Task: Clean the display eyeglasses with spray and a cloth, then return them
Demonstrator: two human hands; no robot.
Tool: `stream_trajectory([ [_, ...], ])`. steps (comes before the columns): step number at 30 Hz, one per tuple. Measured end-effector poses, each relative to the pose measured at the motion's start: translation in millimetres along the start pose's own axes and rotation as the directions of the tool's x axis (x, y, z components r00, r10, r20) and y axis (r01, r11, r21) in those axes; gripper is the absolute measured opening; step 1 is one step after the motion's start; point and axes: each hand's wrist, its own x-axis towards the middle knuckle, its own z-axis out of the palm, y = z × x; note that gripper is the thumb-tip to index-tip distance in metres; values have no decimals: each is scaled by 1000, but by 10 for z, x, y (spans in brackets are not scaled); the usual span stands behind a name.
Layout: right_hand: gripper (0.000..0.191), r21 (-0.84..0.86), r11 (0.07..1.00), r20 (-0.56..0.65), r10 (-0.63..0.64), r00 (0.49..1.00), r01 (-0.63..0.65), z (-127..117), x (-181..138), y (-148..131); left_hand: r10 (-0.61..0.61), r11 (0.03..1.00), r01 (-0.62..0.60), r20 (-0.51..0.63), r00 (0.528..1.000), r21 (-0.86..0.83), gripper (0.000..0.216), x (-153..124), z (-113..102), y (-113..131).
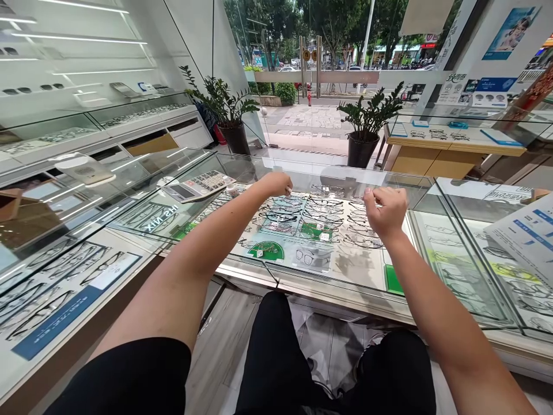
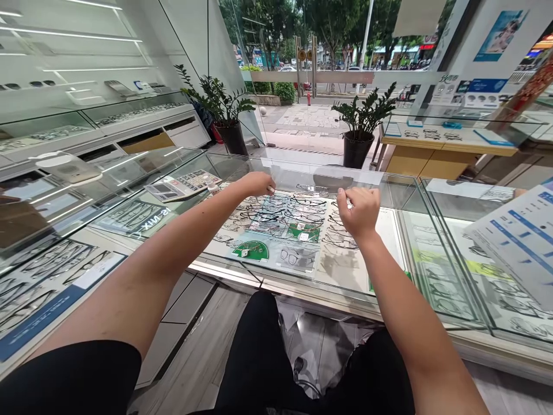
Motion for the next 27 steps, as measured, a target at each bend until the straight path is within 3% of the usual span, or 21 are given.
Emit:
stream_trajectory([
  [10, 51, 3, 999, -20, -34, 999, 34, 17, -12, 14, -40, 999, 40, -13, 999, 0, 43, 7, -17, -28],
  [15, 50, 20, 999, -13, -30, 999, 30, 23, -14, 24, -229, 966, 223, -39, 973, -129, 58, 96, -94, -220],
  [19, 50, 22, 999, -10, -24, 1000, 24, 22, -9, 16, -338, 932, 329, -35, 941, -149, 67, 128, -38, -332],
  [22, 50, 16, 999, -11, -28, 1000, 28, 23, -7, 8, -375, 920, 364, -55, 925, -146, 71, 77, 54, -347],
  [27, 51, -5, 999, -1, -40, 999, 40, 38, -8, 26, -392, 917, 377, -128, 911, -128, 58, -41, 76, -281],
])
